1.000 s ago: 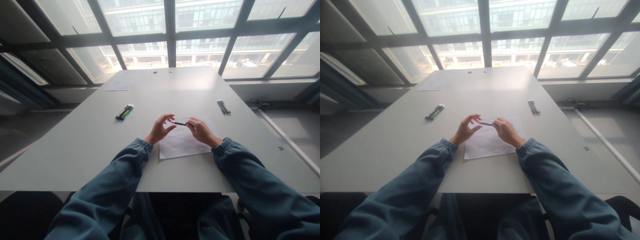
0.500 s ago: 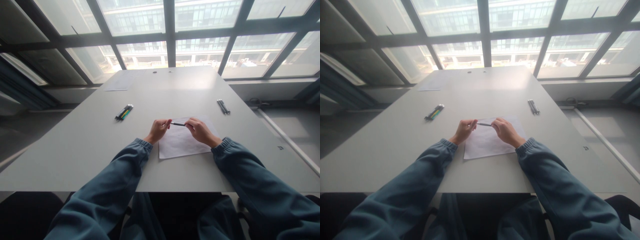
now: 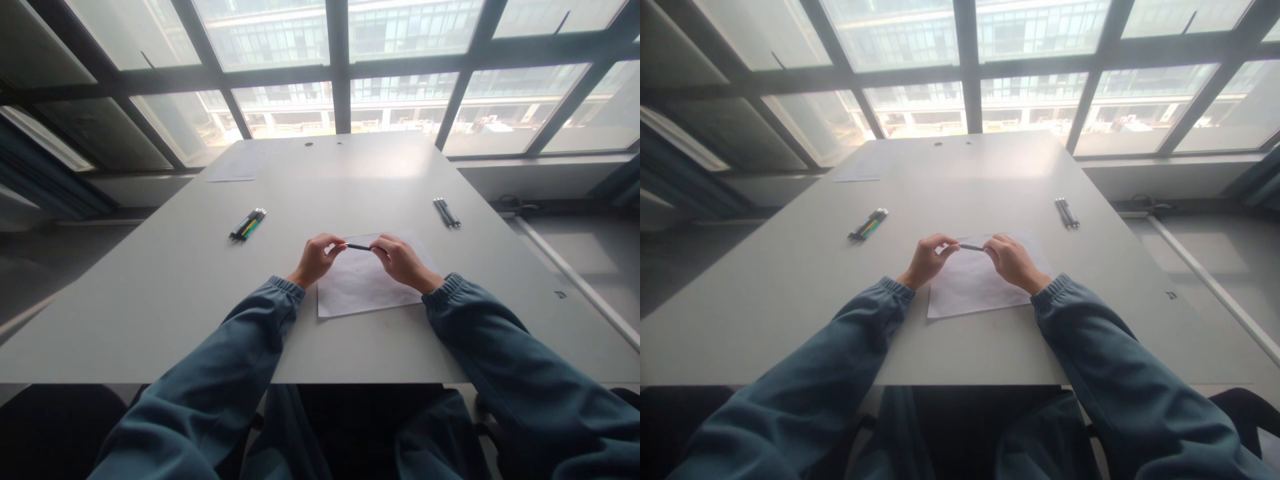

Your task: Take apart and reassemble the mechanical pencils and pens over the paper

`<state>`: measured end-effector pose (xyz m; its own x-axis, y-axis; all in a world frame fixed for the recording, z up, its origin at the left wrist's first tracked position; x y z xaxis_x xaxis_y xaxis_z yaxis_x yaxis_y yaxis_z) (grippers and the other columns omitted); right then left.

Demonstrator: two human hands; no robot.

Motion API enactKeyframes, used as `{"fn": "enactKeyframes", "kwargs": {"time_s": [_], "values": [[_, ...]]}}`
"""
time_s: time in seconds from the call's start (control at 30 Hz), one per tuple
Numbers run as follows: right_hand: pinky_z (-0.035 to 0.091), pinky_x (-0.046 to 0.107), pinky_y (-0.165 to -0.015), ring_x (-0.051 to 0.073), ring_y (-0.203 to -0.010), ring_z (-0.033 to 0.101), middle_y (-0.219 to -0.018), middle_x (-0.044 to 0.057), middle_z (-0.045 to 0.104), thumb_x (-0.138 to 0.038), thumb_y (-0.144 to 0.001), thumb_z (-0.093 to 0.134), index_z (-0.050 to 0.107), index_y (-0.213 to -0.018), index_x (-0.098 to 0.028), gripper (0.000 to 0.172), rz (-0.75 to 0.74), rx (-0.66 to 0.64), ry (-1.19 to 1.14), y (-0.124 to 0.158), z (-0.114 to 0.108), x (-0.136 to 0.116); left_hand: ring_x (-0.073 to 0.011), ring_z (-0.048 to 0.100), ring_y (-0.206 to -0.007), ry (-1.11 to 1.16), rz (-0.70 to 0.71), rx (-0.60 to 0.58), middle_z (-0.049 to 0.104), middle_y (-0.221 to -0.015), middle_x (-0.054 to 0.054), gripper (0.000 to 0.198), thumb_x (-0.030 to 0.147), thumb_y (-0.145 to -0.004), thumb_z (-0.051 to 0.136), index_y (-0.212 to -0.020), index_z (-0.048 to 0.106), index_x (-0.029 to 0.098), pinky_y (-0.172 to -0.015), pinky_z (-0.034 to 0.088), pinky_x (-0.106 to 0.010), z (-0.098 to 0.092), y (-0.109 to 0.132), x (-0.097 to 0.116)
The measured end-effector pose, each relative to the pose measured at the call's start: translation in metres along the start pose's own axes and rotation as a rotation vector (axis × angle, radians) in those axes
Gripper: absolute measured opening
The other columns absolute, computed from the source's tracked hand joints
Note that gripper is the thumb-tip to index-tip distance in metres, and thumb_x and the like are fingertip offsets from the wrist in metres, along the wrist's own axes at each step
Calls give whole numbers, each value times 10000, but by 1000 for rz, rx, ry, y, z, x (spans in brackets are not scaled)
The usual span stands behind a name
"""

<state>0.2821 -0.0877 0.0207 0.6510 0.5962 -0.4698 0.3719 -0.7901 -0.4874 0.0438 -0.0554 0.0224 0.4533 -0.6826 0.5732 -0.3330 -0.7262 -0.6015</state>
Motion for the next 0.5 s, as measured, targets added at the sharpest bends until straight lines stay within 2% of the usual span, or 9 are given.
{"fn": "enactKeyframes", "kwargs": {"time_s": [0.13,0.27,0.4,0.43,0.5], "values": [[444,321,-793,214,-870,599,-924,75,666,-227,-1018,489,680,-940,-199,208,1,-2,3,0,0,1,-178,664,-786,24,10,11,756,-864,-54,163,358,-916,696,-916,755,206,-756,542,-324,0,0,3],[446,323,-795,218,-878,600,-931,75,669,-229,-1017,494,682,-939,-205,205,4,-2,8,0,0,1,-176,686,-833,68,1,-20,760,-930,-63,154,337,-921,685,-959,741,199,-767,545,-316,0,0,5],[449,323,-805,219,-892,604,-940,76,673,-230,-1017,498,684,-942,-209,202,6,5,8,0,0,0,-184,696,-918,93,-27,-75,751,-1047,-73,402,410,-875,737,-1209,652,205,-792,535,-305,1,0,2],[449,322,-807,219,-891,603,-939,76,673,-231,-1016,499,685,-944,-209,200,6,4,9,0,-1,0,-182,691,-916,85,-47,-78,747,-1035,-69,410,442,-885,720,-1209,645,203,-784,526,-295,1,0,1],[447,322,-807,218,-888,603,-938,76,672,-232,-1016,500,685,-947,-208,199,5,3,9,0,-1,-1,-173,671,-856,53,-82,-75,734,-938,-58,337,500,-949,609,-1052,684,188,-748,500,-278,1,0,-1]]}}
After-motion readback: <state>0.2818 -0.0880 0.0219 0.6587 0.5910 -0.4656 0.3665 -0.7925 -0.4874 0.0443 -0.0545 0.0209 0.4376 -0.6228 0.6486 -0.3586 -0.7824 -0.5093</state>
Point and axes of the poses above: each hand's wrist, its own y-axis away from the middle knuckle, its own z-axis out of the palm, x = y × z, the point moved 1 cm from there along -y, towards the middle knuckle
